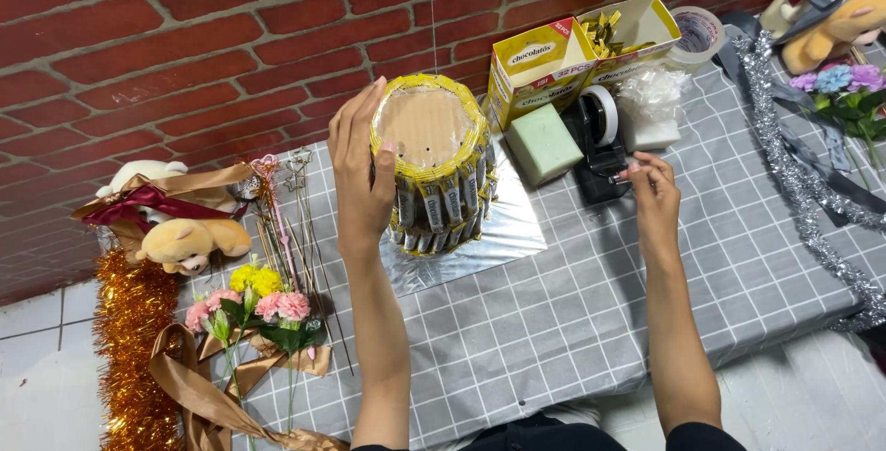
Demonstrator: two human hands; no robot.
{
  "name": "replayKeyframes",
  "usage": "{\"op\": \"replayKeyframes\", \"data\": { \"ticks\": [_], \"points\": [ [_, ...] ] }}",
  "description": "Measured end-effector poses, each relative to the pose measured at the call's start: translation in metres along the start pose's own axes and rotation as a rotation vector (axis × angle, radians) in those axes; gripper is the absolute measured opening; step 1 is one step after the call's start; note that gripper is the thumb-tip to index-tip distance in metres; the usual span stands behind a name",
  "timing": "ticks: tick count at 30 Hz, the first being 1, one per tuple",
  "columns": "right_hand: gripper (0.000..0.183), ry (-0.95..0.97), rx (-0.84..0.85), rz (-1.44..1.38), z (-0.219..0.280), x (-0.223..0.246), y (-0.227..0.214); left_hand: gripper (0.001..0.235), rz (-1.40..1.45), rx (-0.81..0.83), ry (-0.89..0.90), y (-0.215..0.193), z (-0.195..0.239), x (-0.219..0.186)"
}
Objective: Assembling a snack tower by attaching chocolate bars to a cylindrical base
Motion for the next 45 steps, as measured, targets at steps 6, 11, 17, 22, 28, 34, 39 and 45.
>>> {"op": "replayKeyframes", "data": {
  "ticks": [6, 11, 17, 22, 28, 34, 39, 45],
  "points": [
    [0.025, 0.015, 0.019, -0.001, 0.019, 0.003, -0.007, 0.067, 0.001, 0.003, -0.009, 0.001, 0.001, 0.001],
    [0.024, -0.035, 0.042, 0.032, 0.020, 0.008, -0.005, 0.066, 0.007, 0.006, -0.013, 0.001, 0.000, -0.001],
    [0.023, -0.129, 0.072, 0.121, 0.019, 0.015, -0.005, 0.069, 0.002, 0.012, -0.024, 0.001, 0.000, 0.000],
    [0.021, -0.227, 0.072, 0.164, 0.020, 0.027, -0.004, 0.066, 0.004, 0.008, -0.016, 0.000, 0.000, 0.002],
    [0.018, -0.276, 0.047, 0.195, 0.027, 0.036, -0.006, 0.067, 0.000, -0.001, -0.011, 0.000, 0.000, 0.003],
    [0.025, -0.426, -0.186, 0.179, 0.028, 0.057, -0.019, 0.071, 0.059, -0.005, -0.058, -0.002, 0.000, 0.004],
    [0.047, -0.352, 0.122, -0.146, 0.020, 0.100, 0.033, 0.072, 0.110, -0.004, -0.083, -0.003, 0.002, 0.005],
    [0.064, -0.503, 0.583, -0.429, 0.023, 0.206, 0.121, 0.072, 0.086, 0.016, -0.107, -0.002, 0.003, 0.009]
  ]
}}
Point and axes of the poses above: each hand's wrist, its own z-axis away from the middle knuckle, its own y-axis out of the palm, x = y × z, the point moved 9 cm from there along -z, towards the middle knuckle, and after that the axes turned 8 degrees about -x, right-handed, at the moved point
